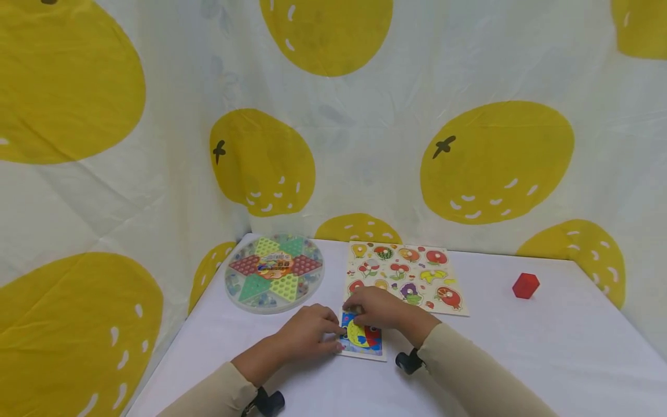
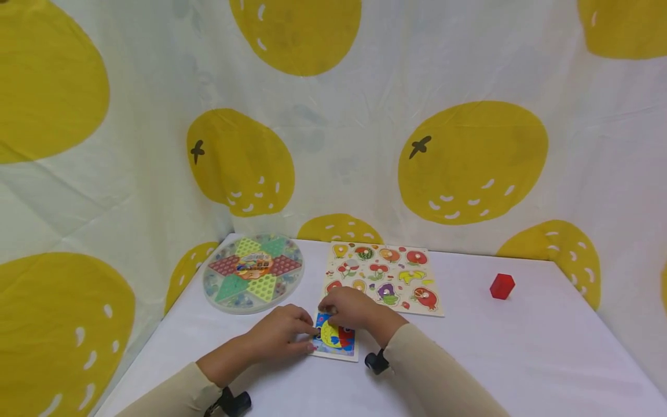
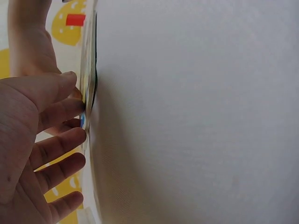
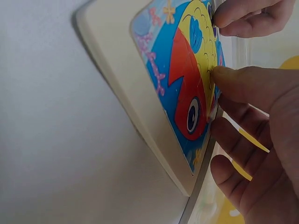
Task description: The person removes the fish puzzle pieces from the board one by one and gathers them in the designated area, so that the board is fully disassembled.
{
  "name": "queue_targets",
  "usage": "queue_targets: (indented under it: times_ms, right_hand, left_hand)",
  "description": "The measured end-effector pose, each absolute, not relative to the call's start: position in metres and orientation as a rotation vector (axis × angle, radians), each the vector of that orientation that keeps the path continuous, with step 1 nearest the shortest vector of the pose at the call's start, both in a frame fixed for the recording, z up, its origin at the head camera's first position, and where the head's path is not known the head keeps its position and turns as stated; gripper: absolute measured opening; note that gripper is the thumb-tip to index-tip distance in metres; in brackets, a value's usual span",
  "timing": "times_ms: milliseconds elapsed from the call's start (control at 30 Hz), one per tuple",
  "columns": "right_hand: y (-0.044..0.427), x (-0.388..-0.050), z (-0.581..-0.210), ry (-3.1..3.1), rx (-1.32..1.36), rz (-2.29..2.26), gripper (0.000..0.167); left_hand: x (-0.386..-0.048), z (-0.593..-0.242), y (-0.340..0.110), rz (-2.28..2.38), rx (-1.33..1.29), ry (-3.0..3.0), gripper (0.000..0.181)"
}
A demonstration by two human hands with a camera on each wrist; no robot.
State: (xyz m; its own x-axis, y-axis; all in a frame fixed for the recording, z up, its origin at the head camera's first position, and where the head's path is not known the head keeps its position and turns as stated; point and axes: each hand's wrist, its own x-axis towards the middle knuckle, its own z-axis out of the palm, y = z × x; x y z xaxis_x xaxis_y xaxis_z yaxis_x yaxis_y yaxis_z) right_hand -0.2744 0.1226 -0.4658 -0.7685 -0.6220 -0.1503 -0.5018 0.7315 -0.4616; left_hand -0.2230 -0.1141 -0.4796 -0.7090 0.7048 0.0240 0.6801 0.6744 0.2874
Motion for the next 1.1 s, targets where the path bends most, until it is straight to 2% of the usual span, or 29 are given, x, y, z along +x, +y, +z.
queue_targets:
  times_ms: [933,1100]
  right_hand:
    - [0.1187,-0.2719,-0.4716,2.624,-0.720,-0.769,0.029]
    - [0.1193,-0.2704,-0.4696,2.626,-0.712,-0.788,0.024]
  left_hand:
    - [-0.2228,-0.4737,-0.1092,0.391,1.120,2.776,0.030]
    - [-0.2238,-0.4749,-0.1092,0.390,1.128,2.779,0.030]
